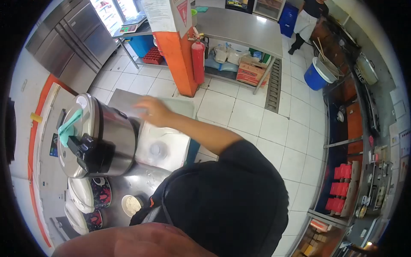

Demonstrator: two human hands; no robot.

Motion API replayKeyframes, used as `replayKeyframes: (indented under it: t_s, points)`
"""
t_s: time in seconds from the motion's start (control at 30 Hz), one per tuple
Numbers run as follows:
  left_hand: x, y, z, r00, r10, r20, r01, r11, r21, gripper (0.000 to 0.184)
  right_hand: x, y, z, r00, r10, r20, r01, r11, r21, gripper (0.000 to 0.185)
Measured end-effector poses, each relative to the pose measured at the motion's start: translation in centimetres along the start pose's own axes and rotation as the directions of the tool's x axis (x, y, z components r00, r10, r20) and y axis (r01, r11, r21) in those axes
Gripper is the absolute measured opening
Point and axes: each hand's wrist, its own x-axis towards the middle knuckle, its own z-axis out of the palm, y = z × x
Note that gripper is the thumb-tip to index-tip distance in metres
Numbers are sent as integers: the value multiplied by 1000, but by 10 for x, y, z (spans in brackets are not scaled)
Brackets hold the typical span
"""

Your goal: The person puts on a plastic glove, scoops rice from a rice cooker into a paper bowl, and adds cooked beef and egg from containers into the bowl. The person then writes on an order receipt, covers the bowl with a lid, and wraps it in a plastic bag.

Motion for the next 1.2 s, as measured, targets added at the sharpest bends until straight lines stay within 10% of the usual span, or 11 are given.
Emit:
replayKeyframes:
  t_s: [0.1, 0.3, 0.6, 0.63, 0.77, 0.8, 0.87, 0.9, 0.97, 1.07, 1.2]
  points:
    - [1, 13, -5, 999, 29, 27, -32, 991, 133, 34, -138, 65, -53, 876, 448, -177, -476, 862, -174, 25]
    - [6, 36, -6, 997, 52, 49, -66, 930, 361, 31, -252, 51, -103, 624, 748, -225, -781, 601, -169, 22]
    - [-52, 103, -29, 952, 305, 16, -272, 824, 496, 30, -223, 25, -93, 749, 661, 37, -655, 748, -109, 22]
    - [48, -22, -11, 962, 260, -80, -217, 910, 353, 23, -220, 26, -92, 751, 657, 65, -648, 753, -114, 22]
    - [38, 3, 6, 878, 351, -325, -476, 710, -519, 31, -220, 19, -81, 761, 627, 167, -627, 777, -64, 21]
    - [27, 24, 2, 880, 345, -327, -472, 710, -522, 31, -217, 15, -76, 773, 604, 194, -607, 793, -51, 21]
    - [-12, 110, -8, 453, 843, -291, -800, 528, 284, 32, -208, 4, -68, 781, 584, 221, -593, 805, -34, 21]
    - [-24, 137, 0, 453, 844, -287, -800, 527, 286, 32, -200, -4, -66, 744, 600, 293, -621, 783, -27, 22]
    - [-43, 183, 18, 826, 496, -267, -561, 685, -465, 27, -196, -9, -55, 683, 617, 391, -686, 725, 54, 28]
    - [-53, 234, 28, 612, 789, -53, -791, 610, -45, 24, -165, -42, -58, 566, 605, 560, -793, 584, 172, 52]
    - [-82, 273, 64, 741, 670, -34, -644, 695, -320, 23, -157, -53, -53, 617, 429, 659, -785, 396, 477, 89]
